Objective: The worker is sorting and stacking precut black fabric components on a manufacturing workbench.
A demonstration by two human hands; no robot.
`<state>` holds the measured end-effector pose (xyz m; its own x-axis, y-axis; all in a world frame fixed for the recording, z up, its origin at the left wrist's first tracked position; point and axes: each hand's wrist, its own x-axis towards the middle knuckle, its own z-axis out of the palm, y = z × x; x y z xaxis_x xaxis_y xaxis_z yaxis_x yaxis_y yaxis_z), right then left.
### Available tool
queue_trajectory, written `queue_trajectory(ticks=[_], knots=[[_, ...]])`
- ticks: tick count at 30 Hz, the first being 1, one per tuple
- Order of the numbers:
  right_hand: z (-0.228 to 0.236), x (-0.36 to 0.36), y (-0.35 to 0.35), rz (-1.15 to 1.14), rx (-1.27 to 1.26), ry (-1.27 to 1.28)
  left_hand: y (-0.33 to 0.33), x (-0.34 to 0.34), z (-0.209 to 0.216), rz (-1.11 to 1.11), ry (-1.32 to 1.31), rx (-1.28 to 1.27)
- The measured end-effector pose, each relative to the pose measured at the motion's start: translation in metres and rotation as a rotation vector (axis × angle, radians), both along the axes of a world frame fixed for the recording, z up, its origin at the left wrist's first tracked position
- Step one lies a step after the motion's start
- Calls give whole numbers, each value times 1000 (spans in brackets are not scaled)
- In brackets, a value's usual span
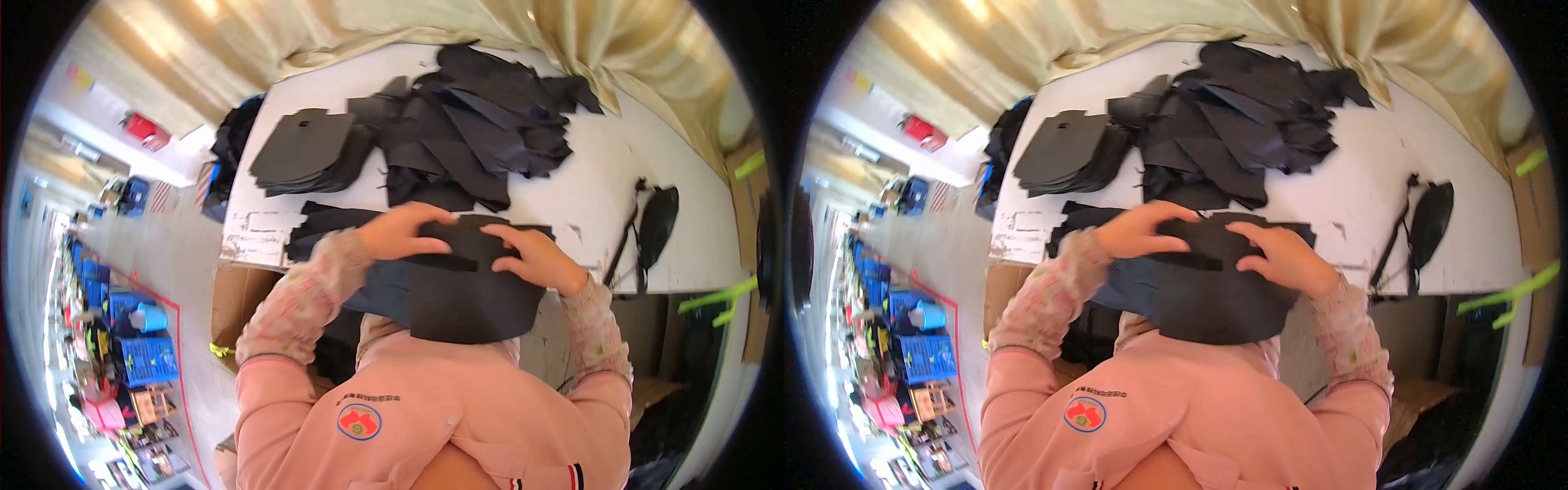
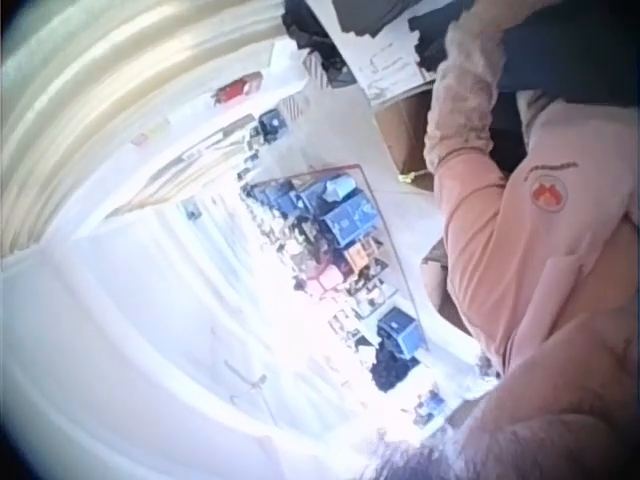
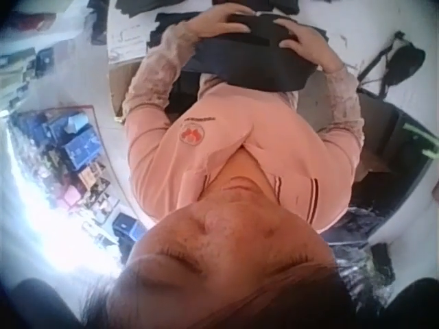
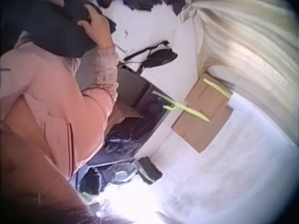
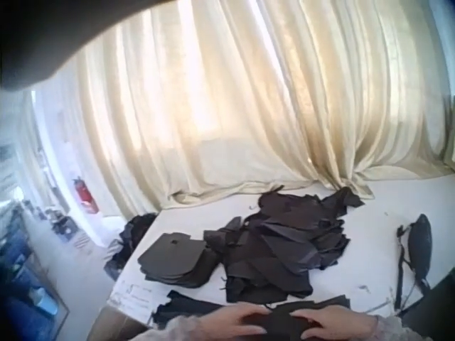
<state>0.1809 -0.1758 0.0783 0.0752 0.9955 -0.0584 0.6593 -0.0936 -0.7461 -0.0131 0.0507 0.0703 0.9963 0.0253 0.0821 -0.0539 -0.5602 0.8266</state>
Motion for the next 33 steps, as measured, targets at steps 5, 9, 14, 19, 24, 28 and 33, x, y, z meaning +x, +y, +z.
queue_trajectory(ticks=[5,9,14,19,24,28,33], knots=[[31,-23,-3,-9,55,-23,-17,62,-25,-476,292,-106],[24,-20,-30,-96,2,-174,-34,99,-45,-577,366,-129],[49,-33,-23,-8,-18,-355,-27,90,-41,-509,523,-326],[42,-35,-19,-18,25,-512,-23,87,-39,-530,525,-546],[40,-40,-27,-26,147,-569,-31,92,-48,-545,472,-591],[44,-40,-45,-40,216,-643,-50,103,-53,-577,501,-603],[13,-32,-32,-130,246,-472,-30,92,-40,-506,-7,73]])
